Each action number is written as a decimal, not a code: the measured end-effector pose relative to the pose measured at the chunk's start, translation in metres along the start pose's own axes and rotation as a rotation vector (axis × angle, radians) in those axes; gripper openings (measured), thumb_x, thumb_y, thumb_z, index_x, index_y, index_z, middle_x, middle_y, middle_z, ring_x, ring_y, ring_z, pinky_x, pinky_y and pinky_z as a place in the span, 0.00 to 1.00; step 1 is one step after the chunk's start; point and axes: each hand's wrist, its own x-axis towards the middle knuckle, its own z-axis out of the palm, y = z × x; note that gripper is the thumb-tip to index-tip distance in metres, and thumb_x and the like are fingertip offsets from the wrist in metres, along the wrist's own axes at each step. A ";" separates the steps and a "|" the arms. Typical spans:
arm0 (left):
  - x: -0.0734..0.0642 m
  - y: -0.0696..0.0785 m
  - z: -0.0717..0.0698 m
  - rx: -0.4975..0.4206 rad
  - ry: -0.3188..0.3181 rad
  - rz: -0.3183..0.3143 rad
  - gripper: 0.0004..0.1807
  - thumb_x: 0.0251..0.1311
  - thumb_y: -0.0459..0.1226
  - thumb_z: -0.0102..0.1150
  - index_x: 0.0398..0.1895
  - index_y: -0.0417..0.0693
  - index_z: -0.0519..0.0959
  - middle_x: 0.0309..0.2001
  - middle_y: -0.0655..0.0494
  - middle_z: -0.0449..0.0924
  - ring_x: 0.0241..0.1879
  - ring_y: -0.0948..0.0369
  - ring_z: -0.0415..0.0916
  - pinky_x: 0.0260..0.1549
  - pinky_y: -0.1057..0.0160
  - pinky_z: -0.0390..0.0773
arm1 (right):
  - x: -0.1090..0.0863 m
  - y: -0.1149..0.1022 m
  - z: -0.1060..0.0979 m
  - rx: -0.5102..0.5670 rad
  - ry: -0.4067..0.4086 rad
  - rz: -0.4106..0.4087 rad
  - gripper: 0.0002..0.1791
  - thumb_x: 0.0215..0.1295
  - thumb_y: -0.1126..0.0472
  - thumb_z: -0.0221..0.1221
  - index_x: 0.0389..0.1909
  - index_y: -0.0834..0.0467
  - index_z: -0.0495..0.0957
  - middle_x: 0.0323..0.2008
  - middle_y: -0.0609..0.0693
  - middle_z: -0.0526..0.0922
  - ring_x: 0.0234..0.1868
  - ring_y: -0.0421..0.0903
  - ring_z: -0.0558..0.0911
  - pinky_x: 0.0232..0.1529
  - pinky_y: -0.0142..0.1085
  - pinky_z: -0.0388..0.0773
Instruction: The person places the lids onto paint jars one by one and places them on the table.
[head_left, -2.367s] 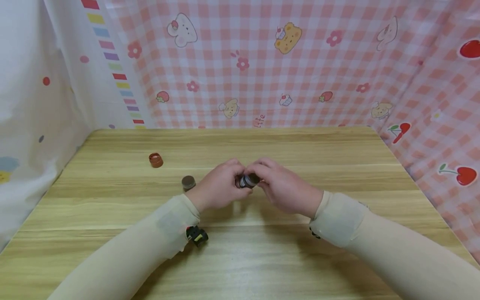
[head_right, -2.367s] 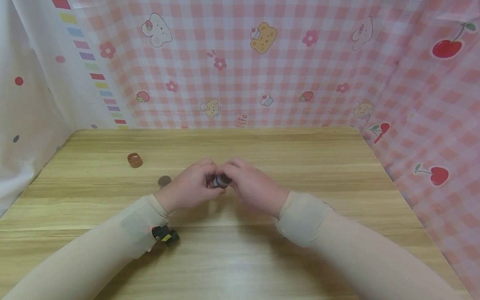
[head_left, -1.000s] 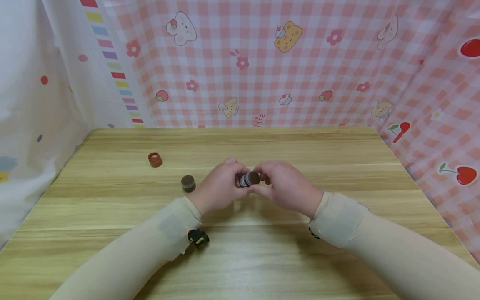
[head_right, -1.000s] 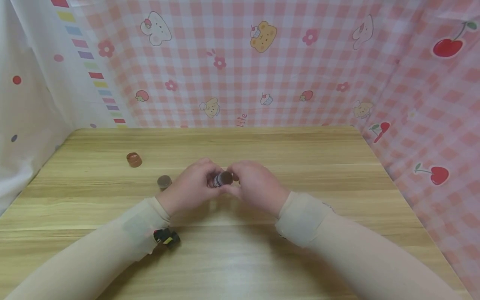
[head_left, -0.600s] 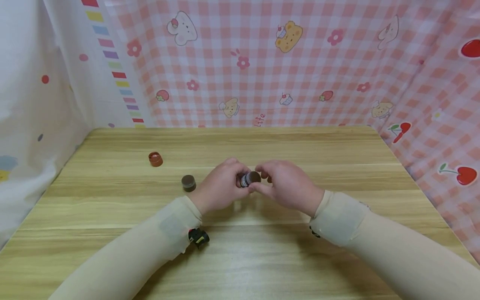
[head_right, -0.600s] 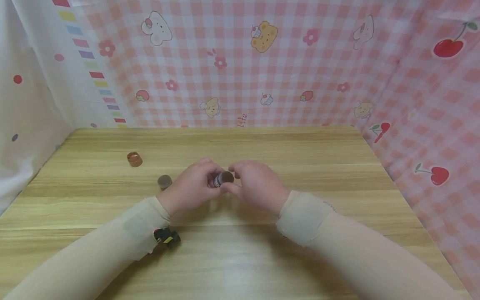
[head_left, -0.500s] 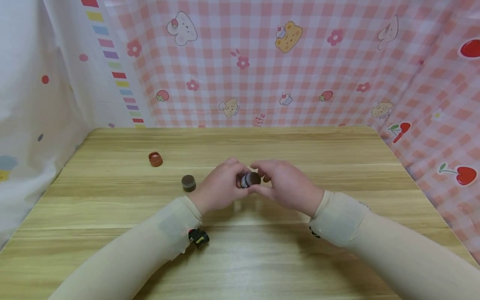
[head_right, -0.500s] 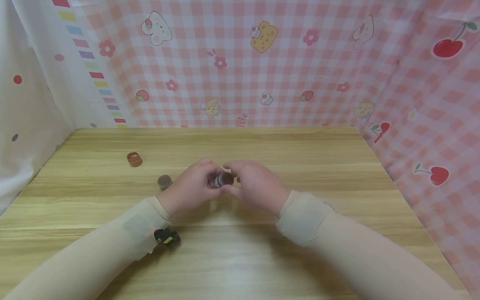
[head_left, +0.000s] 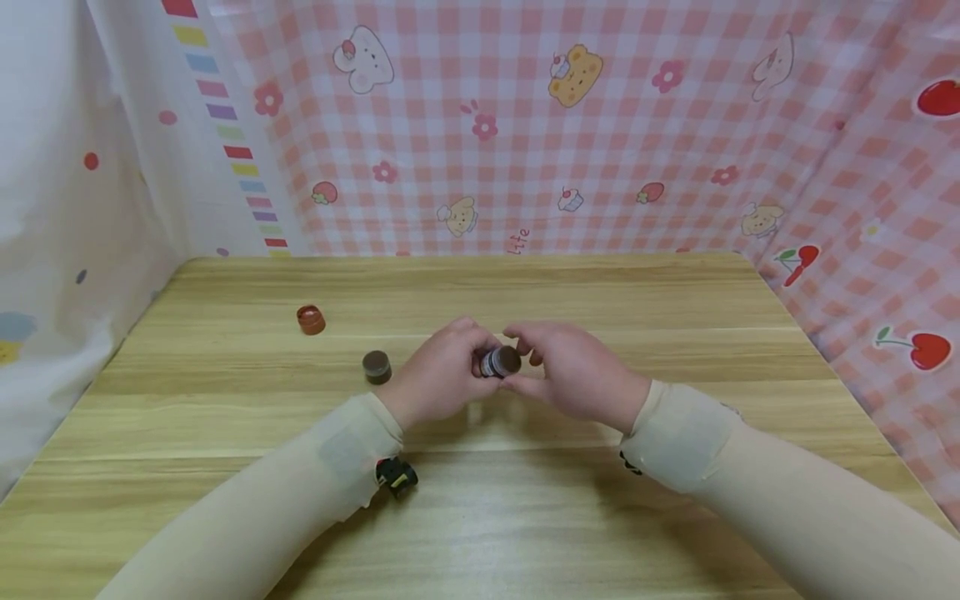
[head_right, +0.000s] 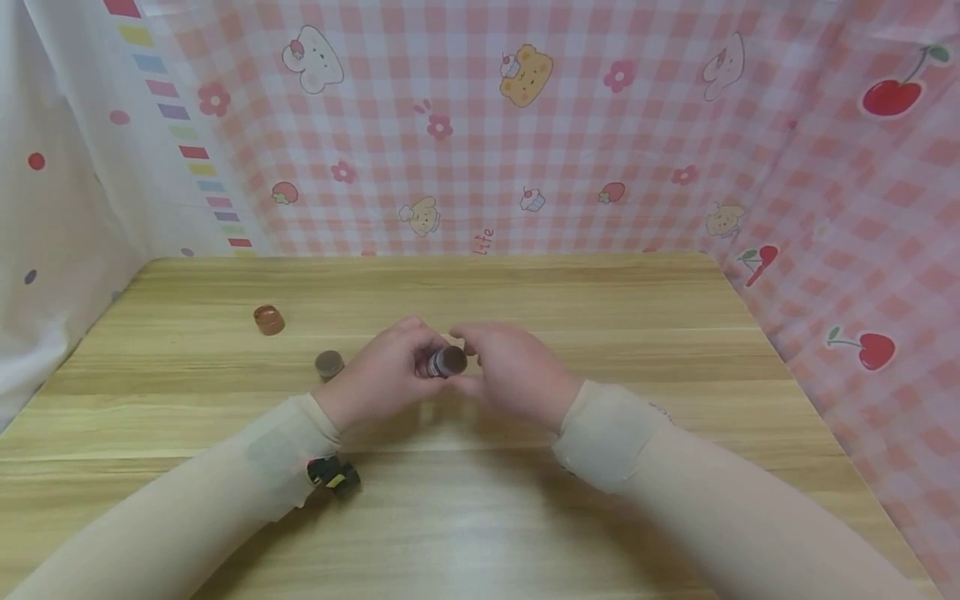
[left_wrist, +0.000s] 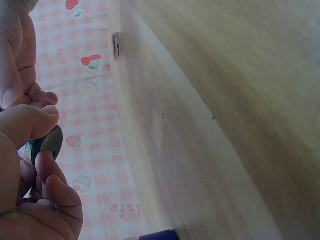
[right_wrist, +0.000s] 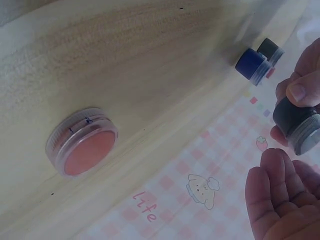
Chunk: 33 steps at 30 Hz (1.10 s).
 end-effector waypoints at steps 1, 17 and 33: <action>0.000 0.000 0.000 0.000 0.002 0.002 0.15 0.61 0.40 0.74 0.48 0.44 0.84 0.42 0.55 0.76 0.40 0.61 0.74 0.43 0.63 0.79 | 0.000 0.000 0.000 -0.003 0.008 -0.019 0.19 0.65 0.58 0.72 0.54 0.60 0.82 0.44 0.51 0.88 0.40 0.46 0.85 0.42 0.39 0.84; 0.001 -0.002 0.002 0.005 0.006 0.006 0.14 0.62 0.40 0.74 0.48 0.45 0.84 0.41 0.56 0.76 0.39 0.61 0.74 0.41 0.63 0.78 | -0.002 -0.002 -0.001 -0.003 0.013 -0.034 0.18 0.66 0.60 0.71 0.55 0.58 0.82 0.47 0.50 0.88 0.42 0.47 0.85 0.45 0.39 0.84; 0.000 0.000 0.002 0.010 0.004 0.007 0.14 0.61 0.39 0.75 0.47 0.44 0.85 0.41 0.56 0.76 0.39 0.61 0.73 0.42 0.62 0.78 | -0.004 -0.003 0.001 -0.052 0.045 -0.036 0.16 0.65 0.59 0.72 0.51 0.58 0.84 0.45 0.51 0.87 0.41 0.47 0.84 0.44 0.40 0.83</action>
